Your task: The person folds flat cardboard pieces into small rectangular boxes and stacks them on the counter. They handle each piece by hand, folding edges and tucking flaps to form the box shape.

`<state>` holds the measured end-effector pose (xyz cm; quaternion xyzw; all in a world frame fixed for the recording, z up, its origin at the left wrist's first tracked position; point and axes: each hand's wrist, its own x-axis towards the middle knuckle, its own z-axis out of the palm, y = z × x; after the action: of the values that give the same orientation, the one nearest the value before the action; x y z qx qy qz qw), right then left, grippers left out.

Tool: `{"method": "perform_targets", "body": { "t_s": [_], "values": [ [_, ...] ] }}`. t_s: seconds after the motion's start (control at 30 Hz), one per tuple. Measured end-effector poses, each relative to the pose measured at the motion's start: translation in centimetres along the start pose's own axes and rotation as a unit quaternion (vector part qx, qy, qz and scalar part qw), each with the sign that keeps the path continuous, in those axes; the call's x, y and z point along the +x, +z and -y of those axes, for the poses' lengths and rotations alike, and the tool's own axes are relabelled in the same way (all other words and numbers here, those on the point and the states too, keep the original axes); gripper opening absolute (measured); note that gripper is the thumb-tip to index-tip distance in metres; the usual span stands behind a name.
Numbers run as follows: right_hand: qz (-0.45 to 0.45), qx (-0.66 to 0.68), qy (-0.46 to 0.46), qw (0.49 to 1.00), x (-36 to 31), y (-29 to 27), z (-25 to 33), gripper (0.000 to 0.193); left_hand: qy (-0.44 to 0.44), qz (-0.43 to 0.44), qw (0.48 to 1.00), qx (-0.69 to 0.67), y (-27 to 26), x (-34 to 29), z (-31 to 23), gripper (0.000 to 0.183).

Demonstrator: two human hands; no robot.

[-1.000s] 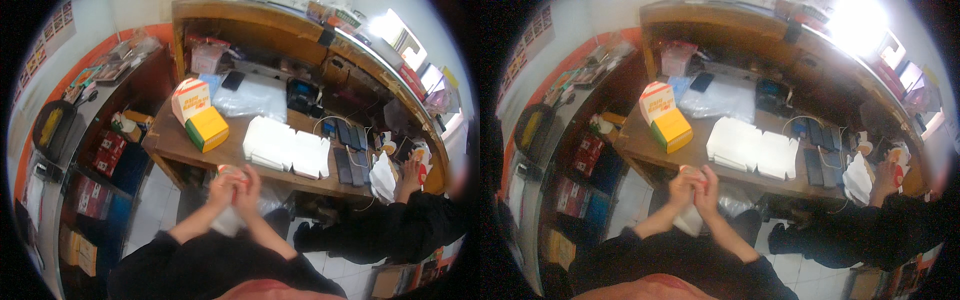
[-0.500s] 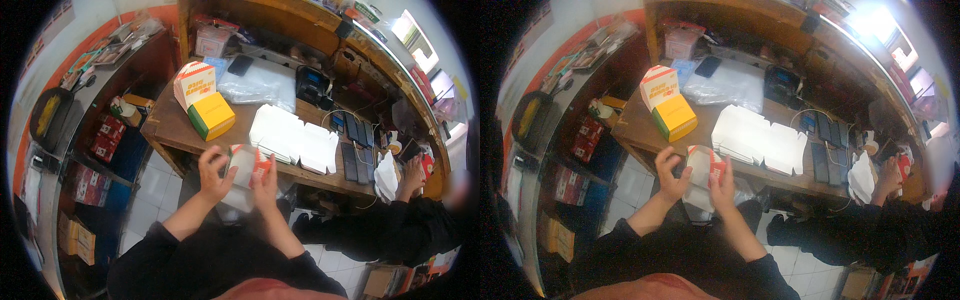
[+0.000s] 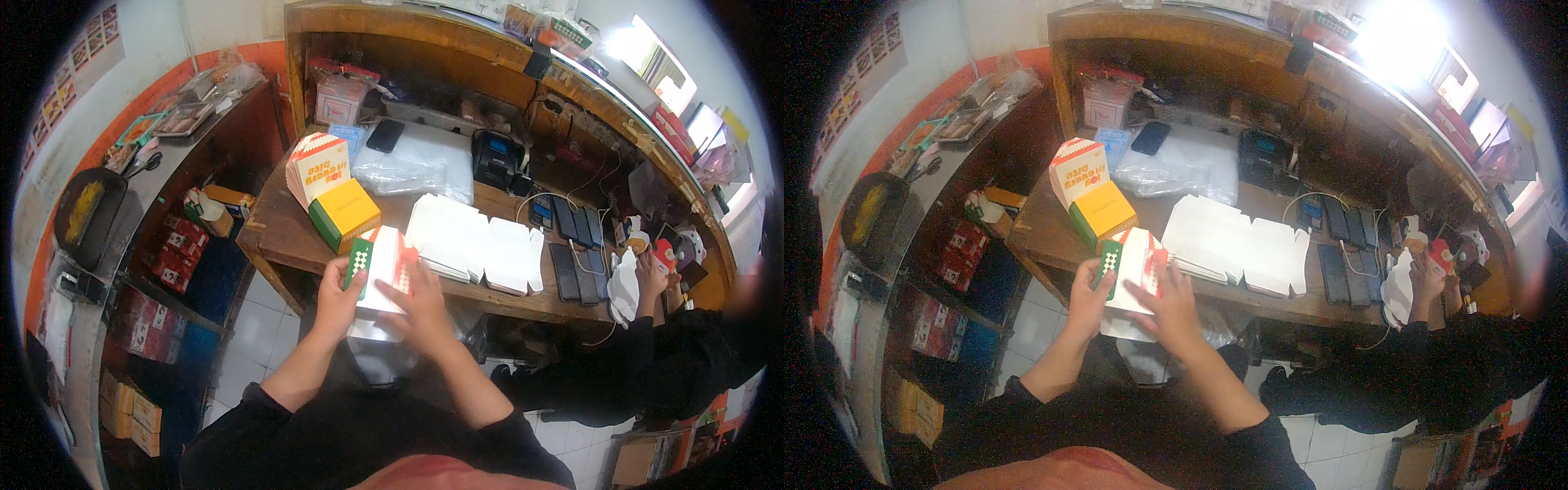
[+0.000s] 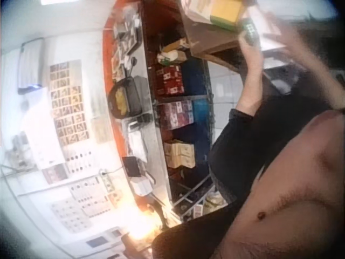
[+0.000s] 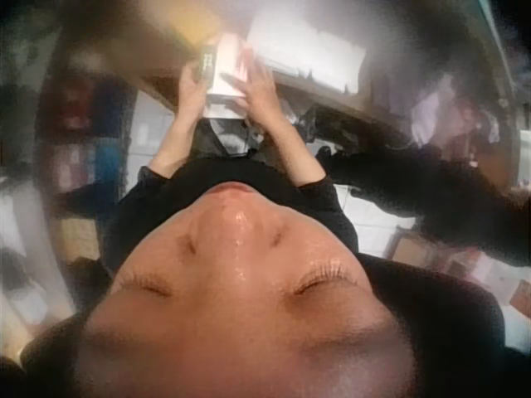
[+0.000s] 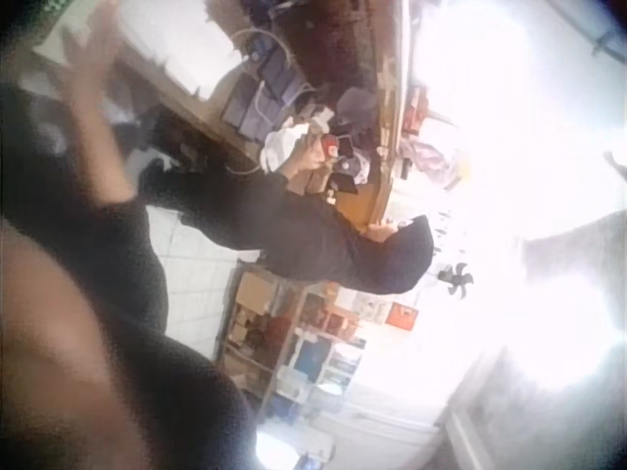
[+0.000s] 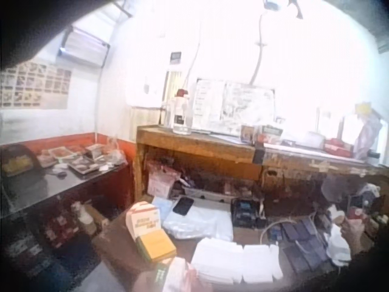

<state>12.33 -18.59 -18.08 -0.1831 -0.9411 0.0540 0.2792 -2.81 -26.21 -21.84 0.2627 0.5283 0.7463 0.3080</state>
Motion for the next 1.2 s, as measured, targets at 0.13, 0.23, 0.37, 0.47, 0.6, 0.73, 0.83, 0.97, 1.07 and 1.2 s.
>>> {"method": "perform_targets", "body": {
  "t_s": [0.13, 0.23, 0.37, 0.47, 0.6, 0.73, 0.83, 0.97, 1.07, 1.2],
  "values": [
    [0.079, 0.217, 0.072, 0.97, -0.4, 2.2, -2.9, 0.047, 0.193, 0.067, 0.943, 0.261, -0.2, -0.3, -1.2, 0.036],
    [-0.001, 0.283, 0.099, 0.954, 0.0, 1.6, -2.4, 0.05, 0.271, 0.11, 0.913, 0.286, -1.0, -0.3, -1.5, 0.028],
    [-0.163, 0.501, 0.149, 0.837, -1.0, 3.0, -0.1, 0.079, 0.196, 0.059, 0.973, 0.103, -2.8, 0.4, -0.9, 0.027],
    [-0.036, 0.637, 0.208, 0.742, -2.9, 4.8, 1.1, 0.101, 0.143, 0.071, 0.987, 0.035, -2.7, 0.5, -0.7, 0.032],
    [0.009, 0.75, 0.256, 0.61, -3.0, 6.0, 2.3, 0.1, 0.098, 0.11, 0.988, 0.045, -2.0, 0.8, -1.3, 0.052],
    [-0.126, 0.679, 0.215, 0.69, 2.7, 3.4, 1.2, 0.086, 0.127, 0.017, 0.992, -0.023, -2.2, 2.6, -1.9, 0.076],
    [-0.199, 0.256, 0.15, 0.934, 9.5, 2.5, -1.8, 0.07, 0.148, -0.033, 0.988, 0.032, -4.3, 2.7, -3.0, 0.075],
    [-0.033, 0.027, 0.156, 0.987, 15.3, 3.8, 0.3, 0.056, 0.057, -0.041, 0.996, 0.048, -8.0, 1.4, -1.7, 0.056],
    [0.062, -0.009, 0.202, 0.977, 16.9, 5.4, 0.8, 0.057, 0.028, -0.076, 0.994, 0.068, -10.3, -0.2, 0.4, 0.046],
    [0.022, 0.011, 0.209, 0.978, 16.0, 9.6, 0.5, 0.059, -0.021, -0.1, 0.989, 0.111, -13.6, -2.3, 3.2, 0.042]
  ]
}}
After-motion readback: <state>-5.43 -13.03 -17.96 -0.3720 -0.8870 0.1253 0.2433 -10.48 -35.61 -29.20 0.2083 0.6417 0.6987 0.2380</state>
